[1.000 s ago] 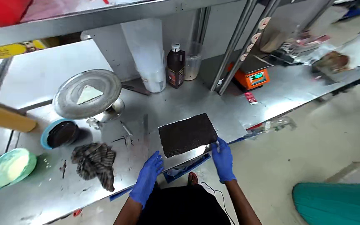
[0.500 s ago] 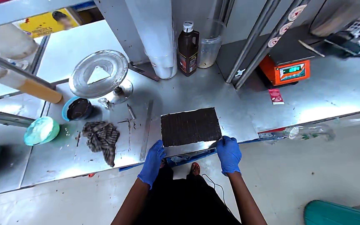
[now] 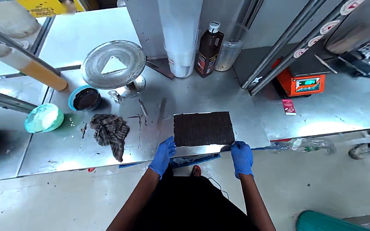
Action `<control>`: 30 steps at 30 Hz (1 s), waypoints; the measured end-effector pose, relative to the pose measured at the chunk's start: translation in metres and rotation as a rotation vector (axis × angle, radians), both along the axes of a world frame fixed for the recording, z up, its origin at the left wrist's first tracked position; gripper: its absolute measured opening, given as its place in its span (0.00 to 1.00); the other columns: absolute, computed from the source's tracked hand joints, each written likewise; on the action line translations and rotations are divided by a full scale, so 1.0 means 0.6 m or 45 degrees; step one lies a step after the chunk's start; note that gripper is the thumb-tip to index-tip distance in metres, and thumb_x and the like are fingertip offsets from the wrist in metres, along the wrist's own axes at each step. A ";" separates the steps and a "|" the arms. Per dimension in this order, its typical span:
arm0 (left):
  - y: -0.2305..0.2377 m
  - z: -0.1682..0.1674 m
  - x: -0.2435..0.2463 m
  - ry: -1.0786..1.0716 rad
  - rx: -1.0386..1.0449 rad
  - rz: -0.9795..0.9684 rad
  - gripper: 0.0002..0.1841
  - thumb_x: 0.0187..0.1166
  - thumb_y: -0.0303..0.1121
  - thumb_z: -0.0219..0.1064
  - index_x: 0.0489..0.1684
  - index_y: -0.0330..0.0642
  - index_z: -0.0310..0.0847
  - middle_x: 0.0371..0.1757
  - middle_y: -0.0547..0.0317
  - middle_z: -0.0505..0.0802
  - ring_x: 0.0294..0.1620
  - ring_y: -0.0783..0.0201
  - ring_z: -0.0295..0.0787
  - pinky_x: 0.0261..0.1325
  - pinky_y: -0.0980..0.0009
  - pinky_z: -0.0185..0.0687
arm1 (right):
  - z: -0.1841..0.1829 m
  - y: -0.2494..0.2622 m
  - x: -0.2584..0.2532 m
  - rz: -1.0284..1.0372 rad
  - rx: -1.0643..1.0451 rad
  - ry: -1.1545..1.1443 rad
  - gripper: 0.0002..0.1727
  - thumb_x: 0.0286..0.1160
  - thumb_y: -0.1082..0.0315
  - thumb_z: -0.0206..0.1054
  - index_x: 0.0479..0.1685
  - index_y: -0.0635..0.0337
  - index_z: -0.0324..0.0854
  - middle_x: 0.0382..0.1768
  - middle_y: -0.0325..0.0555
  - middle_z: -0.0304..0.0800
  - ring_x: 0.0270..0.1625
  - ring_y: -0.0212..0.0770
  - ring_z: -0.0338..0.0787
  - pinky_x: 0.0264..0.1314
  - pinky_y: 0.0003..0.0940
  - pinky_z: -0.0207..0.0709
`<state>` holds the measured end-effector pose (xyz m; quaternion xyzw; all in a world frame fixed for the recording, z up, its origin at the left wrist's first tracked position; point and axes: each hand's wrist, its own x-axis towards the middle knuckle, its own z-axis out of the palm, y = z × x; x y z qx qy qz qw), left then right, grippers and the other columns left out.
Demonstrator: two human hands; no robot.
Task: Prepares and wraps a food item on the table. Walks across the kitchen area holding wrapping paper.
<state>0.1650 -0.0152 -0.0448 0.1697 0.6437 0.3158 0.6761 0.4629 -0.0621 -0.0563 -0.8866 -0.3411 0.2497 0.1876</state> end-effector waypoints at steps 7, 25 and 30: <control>-0.006 0.003 -0.018 0.392 0.356 -0.387 0.28 0.90 0.51 0.57 0.79 0.41 0.75 0.75 0.44 0.85 0.73 0.50 0.82 0.74 0.47 0.77 | -0.017 -0.031 0.012 -0.081 0.150 -0.015 0.16 0.82 0.64 0.63 0.58 0.63 0.87 0.55 0.64 0.89 0.60 0.63 0.88 0.61 0.68 0.76; 0.137 0.017 0.285 0.994 1.360 -1.832 0.27 0.84 0.48 0.64 0.82 0.53 0.76 0.89 0.48 0.71 0.90 0.46 0.62 0.86 0.42 0.61 | -0.071 -0.032 0.063 -0.574 0.133 0.698 0.22 0.74 0.52 0.74 0.51 0.64 0.86 0.37 0.54 0.93 0.35 0.48 0.92 0.41 0.50 0.85; 0.144 0.021 0.291 1.040 1.325 -1.904 0.28 0.85 0.49 0.62 0.84 0.52 0.73 0.90 0.48 0.68 0.90 0.46 0.61 0.86 0.42 0.60 | -0.071 -0.018 0.074 -0.560 0.031 0.668 0.22 0.67 0.49 0.77 0.44 0.62 0.87 0.32 0.52 0.92 0.32 0.49 0.91 0.39 0.53 0.85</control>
